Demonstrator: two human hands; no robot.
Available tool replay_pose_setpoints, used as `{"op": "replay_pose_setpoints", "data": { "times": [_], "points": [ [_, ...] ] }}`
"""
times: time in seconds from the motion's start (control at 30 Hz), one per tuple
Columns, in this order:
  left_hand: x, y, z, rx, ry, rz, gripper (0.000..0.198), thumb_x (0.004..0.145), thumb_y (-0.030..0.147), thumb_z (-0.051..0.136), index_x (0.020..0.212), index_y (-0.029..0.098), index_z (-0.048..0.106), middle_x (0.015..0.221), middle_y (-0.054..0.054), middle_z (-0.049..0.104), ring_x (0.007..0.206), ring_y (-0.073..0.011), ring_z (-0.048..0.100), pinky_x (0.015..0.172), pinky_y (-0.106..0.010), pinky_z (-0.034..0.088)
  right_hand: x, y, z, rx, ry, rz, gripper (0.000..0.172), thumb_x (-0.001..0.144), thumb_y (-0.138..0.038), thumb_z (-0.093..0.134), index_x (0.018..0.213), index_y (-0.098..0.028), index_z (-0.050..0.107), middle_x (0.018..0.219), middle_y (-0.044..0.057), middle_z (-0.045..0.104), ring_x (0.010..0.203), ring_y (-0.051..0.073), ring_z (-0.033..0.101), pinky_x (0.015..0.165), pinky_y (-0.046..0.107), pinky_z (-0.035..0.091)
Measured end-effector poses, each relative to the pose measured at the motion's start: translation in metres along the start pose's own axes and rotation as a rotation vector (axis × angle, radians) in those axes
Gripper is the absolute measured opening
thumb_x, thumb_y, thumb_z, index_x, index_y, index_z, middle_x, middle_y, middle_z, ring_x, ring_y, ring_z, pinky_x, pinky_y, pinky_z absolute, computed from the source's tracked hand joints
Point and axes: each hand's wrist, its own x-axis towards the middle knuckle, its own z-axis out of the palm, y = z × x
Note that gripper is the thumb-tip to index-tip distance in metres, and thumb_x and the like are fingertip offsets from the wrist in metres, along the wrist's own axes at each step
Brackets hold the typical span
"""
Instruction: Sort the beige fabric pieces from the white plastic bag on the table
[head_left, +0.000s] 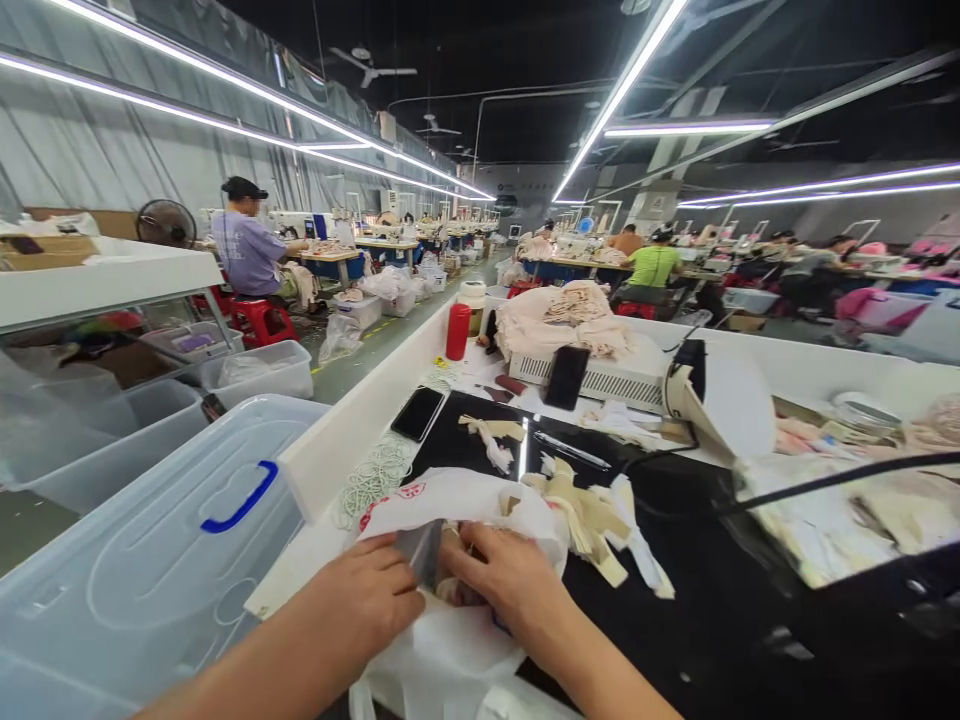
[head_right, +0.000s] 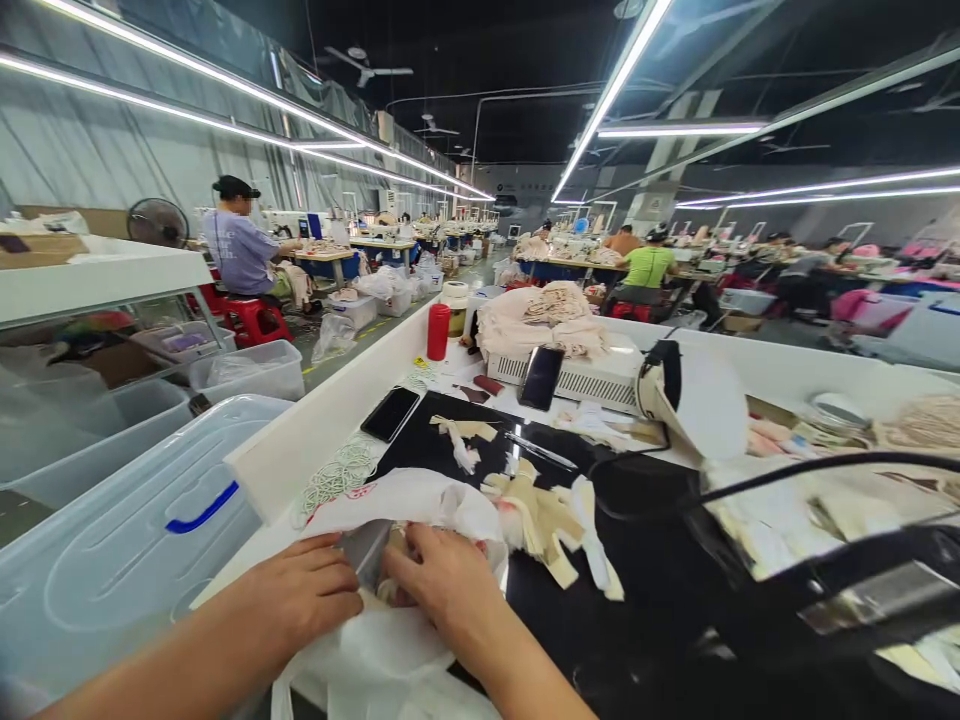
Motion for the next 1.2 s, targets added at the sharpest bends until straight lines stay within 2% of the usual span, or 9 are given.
{"op": "replay_pose_setpoints", "data": {
  "times": [0.07, 0.23, 0.37, 0.57, 0.7, 0.83, 0.9, 1.1, 1.2],
  "points": [
    [-0.001, 0.0, -0.001, -0.006, -0.011, -0.006, 0.012, 0.092, 0.011, 0.064, 0.09, 0.023, 0.065, 0.084, 0.001, 0.069, 0.083, -0.0197, 0.065, 0.095, -0.034, 0.046, -0.009, 0.004, -0.007, 0.028, 0.067, -0.004, 0.032, 0.094, -0.005, 0.046, 0.11, -0.024, 0.067, 0.092, 0.005, 0.071, 0.071, 0.017, 0.067, 0.063, 0.024, 0.051],
    [0.003, 0.008, -0.014, 0.016, -0.114, -0.02, 0.011, 0.093, 0.012, 0.065, 0.088, 0.021, 0.063, 0.086, 0.001, 0.069, 0.084, -0.0202, 0.066, 0.094, -0.036, 0.047, -0.033, 0.023, -0.009, 0.227, 0.215, 0.033, 0.027, 0.103, -0.01, 0.038, 0.109, -0.021, 0.063, 0.108, 0.009, 0.073, 0.093, 0.017, 0.073, 0.077, 0.022, 0.058],
    [0.008, 0.01, -0.022, 0.002, -0.169, -0.049, 0.009, 0.095, 0.012, 0.063, 0.093, 0.021, 0.063, 0.09, 0.0, 0.07, 0.088, -0.0201, 0.066, 0.092, -0.035, 0.047, -0.036, 0.025, -0.005, 0.425, 0.143, 0.141, 0.024, 0.105, -0.017, 0.041, 0.106, -0.025, 0.064, 0.104, 0.006, 0.074, 0.09, 0.017, 0.074, 0.077, 0.025, 0.059],
    [0.009, 0.009, -0.017, 0.025, -0.157, -0.001, 0.007, 0.096, 0.015, 0.061, 0.091, 0.02, 0.061, 0.088, 0.0, 0.07, 0.088, -0.0198, 0.066, 0.099, -0.036, 0.044, -0.006, -0.006, 0.0, 0.287, -0.026, 0.29, 0.015, 0.098, -0.03, 0.063, 0.11, -0.024, 0.068, 0.095, 0.006, 0.075, 0.089, 0.026, 0.072, 0.076, 0.037, 0.057],
    [0.007, 0.009, -0.012, 0.065, -0.174, 0.035, 0.002, 0.096, 0.016, 0.062, 0.096, 0.018, 0.063, 0.088, -0.001, 0.072, 0.085, -0.021, 0.065, 0.098, -0.038, 0.045, 0.019, -0.025, 0.008, 0.216, -0.083, 0.401, 0.034, 0.082, -0.023, 0.077, 0.115, -0.017, 0.069, 0.097, 0.014, 0.075, 0.095, 0.036, 0.07, 0.076, 0.043, 0.055],
    [0.007, 0.011, -0.016, 0.088, -0.208, 0.031, 0.008, 0.093, 0.014, 0.064, 0.087, 0.019, 0.062, 0.084, -0.001, 0.071, 0.083, -0.0203, 0.064, 0.09, -0.036, 0.048, 0.028, -0.031, 0.015, 0.239, -0.085, 0.446, 0.023, 0.076, -0.01, 0.069, 0.098, -0.016, 0.071, 0.098, 0.016, 0.074, 0.099, 0.038, 0.068, 0.084, 0.046, 0.05],
    [0.008, 0.012, -0.018, 0.091, -0.224, 0.028, 0.009, 0.092, 0.013, 0.065, 0.085, 0.019, 0.062, 0.082, -0.001, 0.071, 0.083, -0.0202, 0.065, 0.09, -0.036, 0.048, 0.026, -0.027, 0.016, 0.282, -0.085, 0.474, 0.023, 0.077, -0.01, 0.062, 0.098, -0.017, 0.07, 0.1, 0.015, 0.074, 0.098, 0.035, 0.067, 0.085, 0.045, 0.049],
    [0.01, 0.011, -0.015, 0.087, -0.247, 0.014, 0.012, 0.093, 0.012, 0.066, 0.084, 0.02, 0.06, 0.079, 0.0, 0.07, 0.084, -0.0206, 0.067, 0.093, -0.037, 0.048, 0.008, 0.006, 0.008, 0.526, -0.112, 0.566, 0.021, 0.086, -0.029, 0.051, 0.096, -0.019, 0.066, 0.071, 0.002, 0.065, 0.066, 0.02, 0.062, 0.061, 0.029, 0.046],
    [0.012, 0.011, -0.017, 0.105, -0.256, 0.021, 0.014, 0.091, 0.013, 0.068, 0.082, 0.019, 0.059, 0.077, 0.0, 0.07, 0.081, -0.0204, 0.068, 0.09, -0.036, 0.048, -0.003, 0.014, 0.002, 0.967, -0.088, 0.591, 0.032, 0.086, -0.039, 0.053, 0.108, -0.021, 0.066, 0.085, 0.002, 0.068, 0.076, 0.019, 0.064, 0.064, 0.027, 0.047]
  ]
}}
